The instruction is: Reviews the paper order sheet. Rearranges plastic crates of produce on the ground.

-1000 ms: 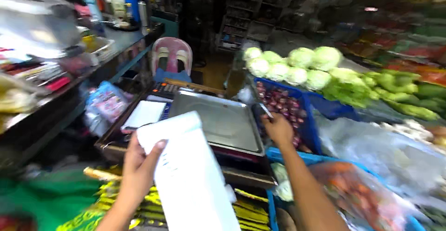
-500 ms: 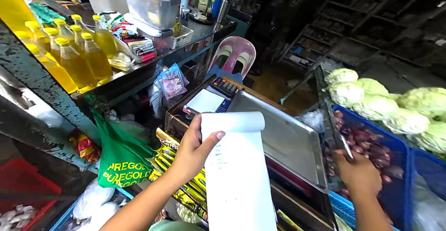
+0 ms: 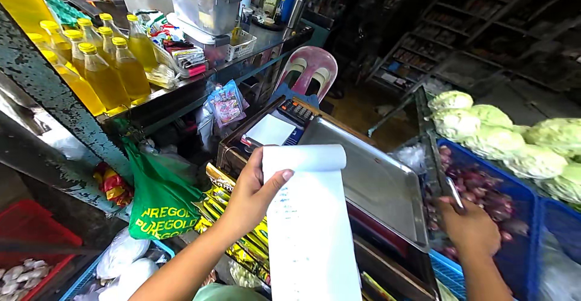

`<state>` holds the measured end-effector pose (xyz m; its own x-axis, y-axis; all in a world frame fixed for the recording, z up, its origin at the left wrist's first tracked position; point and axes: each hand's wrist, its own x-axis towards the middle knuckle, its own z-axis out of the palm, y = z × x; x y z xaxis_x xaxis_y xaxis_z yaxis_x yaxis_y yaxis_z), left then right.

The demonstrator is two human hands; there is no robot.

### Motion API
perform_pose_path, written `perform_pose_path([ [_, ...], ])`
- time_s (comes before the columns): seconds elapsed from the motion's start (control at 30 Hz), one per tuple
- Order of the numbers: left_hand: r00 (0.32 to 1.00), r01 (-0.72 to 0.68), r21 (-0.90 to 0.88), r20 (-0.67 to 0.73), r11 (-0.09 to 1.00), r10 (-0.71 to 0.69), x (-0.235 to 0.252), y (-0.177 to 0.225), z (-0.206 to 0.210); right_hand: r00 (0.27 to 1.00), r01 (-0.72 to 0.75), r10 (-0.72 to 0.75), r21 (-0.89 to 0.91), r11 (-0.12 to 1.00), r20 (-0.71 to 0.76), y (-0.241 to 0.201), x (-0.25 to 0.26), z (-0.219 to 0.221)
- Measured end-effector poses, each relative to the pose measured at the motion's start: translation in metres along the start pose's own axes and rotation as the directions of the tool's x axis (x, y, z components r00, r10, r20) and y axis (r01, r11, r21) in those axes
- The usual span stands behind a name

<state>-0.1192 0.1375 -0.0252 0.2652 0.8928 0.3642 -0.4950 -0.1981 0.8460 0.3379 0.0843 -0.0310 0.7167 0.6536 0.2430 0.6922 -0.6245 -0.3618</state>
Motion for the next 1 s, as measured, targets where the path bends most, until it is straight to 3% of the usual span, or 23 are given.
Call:
perform_pose_path([
  [1.0,0.998,0.003,0.025,-0.057,1.000,-0.002,-0.0065,0.0063,-0.0055,1.000,0.024,-0.024,0.019,1.000,0.002,-0.0002,-0.0020,-0.0013],
])
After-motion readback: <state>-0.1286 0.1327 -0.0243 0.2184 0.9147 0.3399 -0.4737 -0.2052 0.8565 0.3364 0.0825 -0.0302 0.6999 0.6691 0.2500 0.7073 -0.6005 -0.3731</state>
